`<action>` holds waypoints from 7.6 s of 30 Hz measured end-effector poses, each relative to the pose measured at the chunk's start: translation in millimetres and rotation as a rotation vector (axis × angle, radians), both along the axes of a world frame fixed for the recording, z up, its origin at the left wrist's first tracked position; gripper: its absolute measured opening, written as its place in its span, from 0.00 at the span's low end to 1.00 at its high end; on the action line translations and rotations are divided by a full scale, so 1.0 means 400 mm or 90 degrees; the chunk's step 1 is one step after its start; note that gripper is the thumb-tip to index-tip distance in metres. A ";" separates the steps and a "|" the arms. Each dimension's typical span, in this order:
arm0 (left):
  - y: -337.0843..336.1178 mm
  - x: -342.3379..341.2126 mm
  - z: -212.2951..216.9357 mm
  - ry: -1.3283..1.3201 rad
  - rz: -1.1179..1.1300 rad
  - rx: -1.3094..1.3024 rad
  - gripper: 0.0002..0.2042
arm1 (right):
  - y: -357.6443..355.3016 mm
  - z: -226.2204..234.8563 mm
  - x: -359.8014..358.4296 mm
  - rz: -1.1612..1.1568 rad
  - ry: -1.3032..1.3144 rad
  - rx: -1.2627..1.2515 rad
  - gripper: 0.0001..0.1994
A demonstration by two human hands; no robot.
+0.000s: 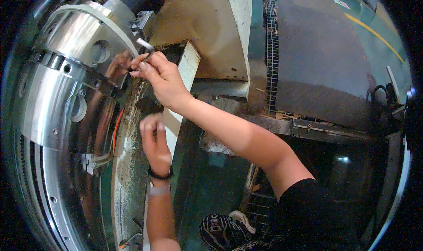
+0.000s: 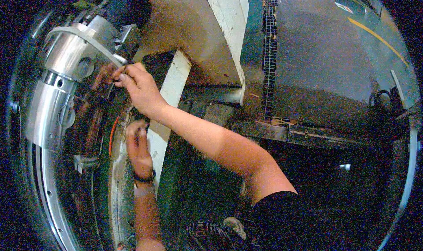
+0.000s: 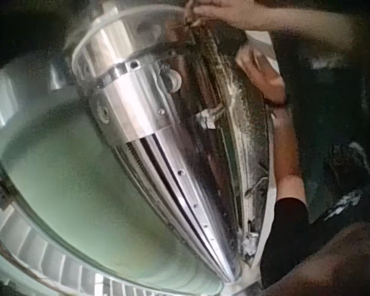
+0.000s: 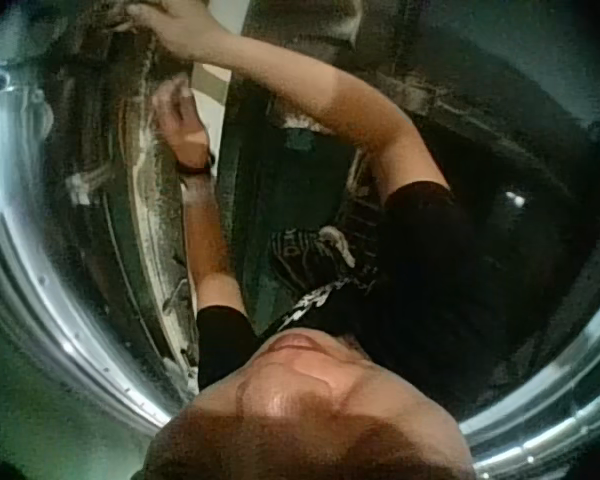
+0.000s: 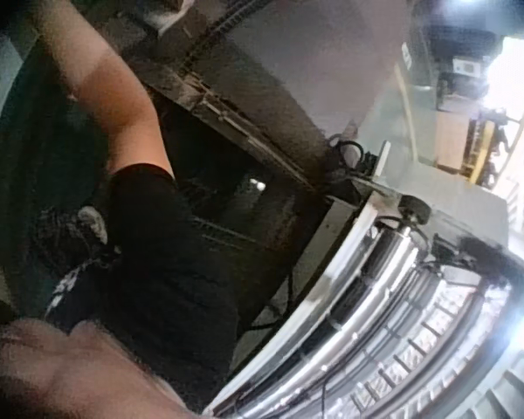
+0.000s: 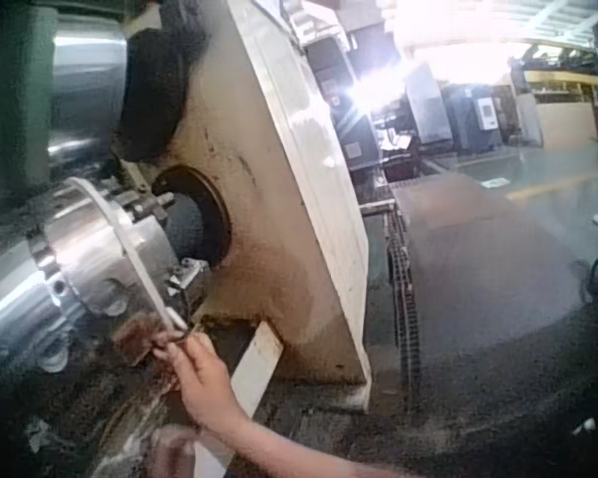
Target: The person uses an allen key to loosen and tighten bolts on a large metallic cylinder of an industrial machine, working on multiple points along the roller while standing on a metal grate platform.
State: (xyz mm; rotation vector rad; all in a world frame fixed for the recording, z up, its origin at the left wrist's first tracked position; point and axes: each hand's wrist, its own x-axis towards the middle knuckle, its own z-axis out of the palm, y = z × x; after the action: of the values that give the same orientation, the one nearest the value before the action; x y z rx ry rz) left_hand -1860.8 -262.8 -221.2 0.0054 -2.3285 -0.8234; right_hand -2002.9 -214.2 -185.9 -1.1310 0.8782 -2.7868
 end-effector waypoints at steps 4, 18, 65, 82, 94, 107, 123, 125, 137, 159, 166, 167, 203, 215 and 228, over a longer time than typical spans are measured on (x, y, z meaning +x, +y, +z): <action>-0.035 -0.117 0.042 -0.001 -0.080 0.507 0.17 | -0.024 0.007 0.037 -0.014 -0.029 -0.008 0.09; -0.082 -0.235 0.099 0.078 -0.310 0.909 0.15 | 0.071 0.047 -0.012 -0.173 0.156 0.322 0.09; 0.006 -0.253 0.146 0.195 -0.325 1.149 0.07 | 0.181 0.275 -0.025 -0.208 0.270 0.827 0.17; -0.025 -0.240 0.104 0.178 -0.376 1.073 0.07 | 0.256 0.231 -0.036 -0.654 0.871 0.657 0.16; -0.006 -0.262 0.127 0.178 -0.331 1.082 0.07 | 0.192 0.186 -0.004 -0.406 0.376 0.845 0.24; -0.022 -0.234 0.140 0.136 -0.243 1.137 0.07 | 0.259 0.289 -0.034 -0.352 1.154 0.679 0.16; -0.079 -0.082 0.020 -0.205 -0.216 0.783 0.13 | 0.201 0.241 -0.109 -0.267 1.028 0.367 0.15; -0.101 -0.036 -0.006 -0.241 -0.180 0.722 0.11 | 0.192 0.215 -0.110 -0.288 0.949 0.343 0.15; -0.150 0.187 -0.077 -0.153 0.238 -0.062 0.09 | 0.211 0.137 -0.097 -0.191 0.683 0.363 0.15; -0.122 0.162 -0.095 -0.237 0.261 -0.188 0.13 | 0.188 0.128 -0.096 -0.194 0.670 0.255 0.14; -0.118 0.155 -0.096 -0.253 0.292 -0.149 0.13 | 0.170 0.134 -0.062 0.064 0.279 0.440 0.16; -0.117 0.155 -0.094 -0.255 0.299 -0.149 0.13 | 0.160 0.132 -0.060 0.160 0.200 0.366 0.16; -0.117 0.158 -0.098 -0.220 0.319 -0.153 0.12 | 0.098 0.058 0.005 0.399 0.143 0.026 0.12; -0.123 0.161 -0.104 -0.254 0.327 -0.107 0.12 | 0.102 0.072 -0.061 0.393 0.374 0.114 0.19; -0.132 0.167 -0.118 -0.209 0.314 -0.099 0.11 | 0.073 0.075 -0.038 0.154 0.120 0.219 0.28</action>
State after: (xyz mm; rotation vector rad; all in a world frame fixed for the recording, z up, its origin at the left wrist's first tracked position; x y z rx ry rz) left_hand -1794.0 -315.4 -268.3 0.6638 -2.5238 -0.4138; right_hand -2018.2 -185.0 -156.0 -1.3467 1.0991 -2.2573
